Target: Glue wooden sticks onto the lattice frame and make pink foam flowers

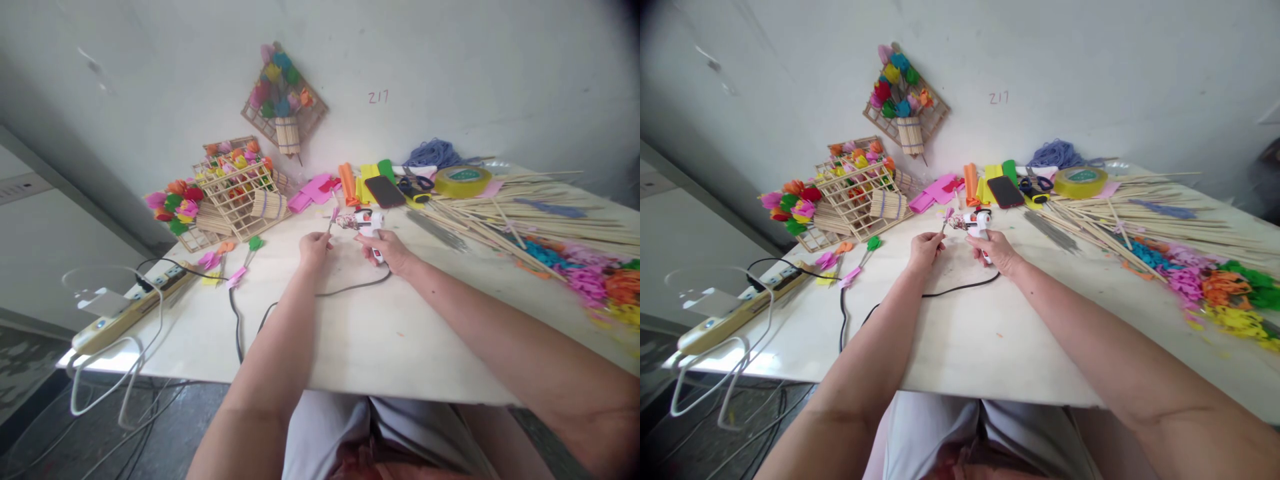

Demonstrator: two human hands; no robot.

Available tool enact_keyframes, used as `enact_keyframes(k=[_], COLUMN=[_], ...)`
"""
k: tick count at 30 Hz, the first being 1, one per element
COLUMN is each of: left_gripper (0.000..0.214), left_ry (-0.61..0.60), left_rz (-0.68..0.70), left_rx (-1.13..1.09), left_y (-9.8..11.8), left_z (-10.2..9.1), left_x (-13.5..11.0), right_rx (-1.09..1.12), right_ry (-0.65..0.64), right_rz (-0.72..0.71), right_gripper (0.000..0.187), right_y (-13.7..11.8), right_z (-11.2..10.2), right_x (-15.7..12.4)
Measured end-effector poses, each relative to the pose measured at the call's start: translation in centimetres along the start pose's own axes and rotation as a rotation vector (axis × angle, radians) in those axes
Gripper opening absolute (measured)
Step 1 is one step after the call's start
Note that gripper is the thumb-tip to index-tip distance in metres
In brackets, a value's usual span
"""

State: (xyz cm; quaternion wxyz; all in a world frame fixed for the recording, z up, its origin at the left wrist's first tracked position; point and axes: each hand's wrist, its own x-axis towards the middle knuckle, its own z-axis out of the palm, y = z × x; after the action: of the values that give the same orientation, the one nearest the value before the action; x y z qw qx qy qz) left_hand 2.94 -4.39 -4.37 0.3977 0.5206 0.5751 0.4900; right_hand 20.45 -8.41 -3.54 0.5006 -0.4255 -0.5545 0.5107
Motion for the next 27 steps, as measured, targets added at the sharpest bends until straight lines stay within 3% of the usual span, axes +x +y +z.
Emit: enact_keyframes(k=[27], left_gripper=[0.017], left_ry=[-0.032], left_rz=[-0.066], left_rx=[-0.163], left_y=[0.9], left_z=[0.0], left_x=[-0.7], right_rx=[-0.017], right_ry=[0.004], right_rz=[0.010], right_gripper=[0.032], right_y=[0.2], right_z=[0.0], right_x=[0.1])
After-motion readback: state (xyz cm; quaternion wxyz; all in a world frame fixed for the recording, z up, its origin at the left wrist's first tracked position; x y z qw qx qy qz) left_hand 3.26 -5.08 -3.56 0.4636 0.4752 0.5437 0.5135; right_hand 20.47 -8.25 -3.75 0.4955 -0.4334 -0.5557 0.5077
